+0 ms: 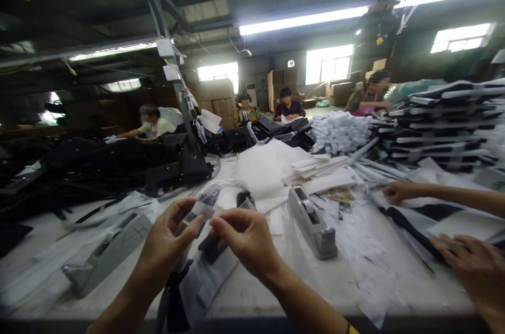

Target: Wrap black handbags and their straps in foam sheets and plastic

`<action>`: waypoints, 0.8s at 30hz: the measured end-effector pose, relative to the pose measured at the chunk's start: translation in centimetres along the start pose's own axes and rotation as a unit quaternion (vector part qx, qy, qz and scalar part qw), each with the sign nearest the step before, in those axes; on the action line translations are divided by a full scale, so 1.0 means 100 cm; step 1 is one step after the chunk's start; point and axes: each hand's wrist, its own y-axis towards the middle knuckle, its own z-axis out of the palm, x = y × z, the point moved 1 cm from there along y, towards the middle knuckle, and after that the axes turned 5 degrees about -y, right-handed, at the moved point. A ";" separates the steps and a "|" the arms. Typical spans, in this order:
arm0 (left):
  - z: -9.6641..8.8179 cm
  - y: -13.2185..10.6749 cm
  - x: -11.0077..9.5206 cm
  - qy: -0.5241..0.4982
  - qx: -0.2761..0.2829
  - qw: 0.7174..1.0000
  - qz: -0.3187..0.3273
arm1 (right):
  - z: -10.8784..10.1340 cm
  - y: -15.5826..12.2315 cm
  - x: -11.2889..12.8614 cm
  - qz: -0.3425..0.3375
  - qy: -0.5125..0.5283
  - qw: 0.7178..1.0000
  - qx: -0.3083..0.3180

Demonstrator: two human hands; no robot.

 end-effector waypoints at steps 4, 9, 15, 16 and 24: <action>-0.001 -0.002 0.000 0.008 0.016 1.000 0.013 | 0.010 0.013 -0.009 0.037 -0.036 0.999 -0.012; -0.004 -0.003 -0.001 -0.002 0.017 1.000 -0.006 | 0.006 0.020 -0.009 0.051 -0.071 0.996 0.018; -0.002 -0.005 -0.008 -0.011 0.011 1.000 -0.019 | -0.002 0.021 -0.009 0.034 -0.026 0.990 0.133; -0.001 -0.006 -0.009 -0.014 0.009 1.000 -0.021 | -0.001 0.021 -0.009 0.028 -0.032 0.991 0.130; 0.009 -0.017 0.001 0.023 0.003 1.000 -0.011 | 0.015 0.018 -0.023 -0.020 -0.054 0.998 0.013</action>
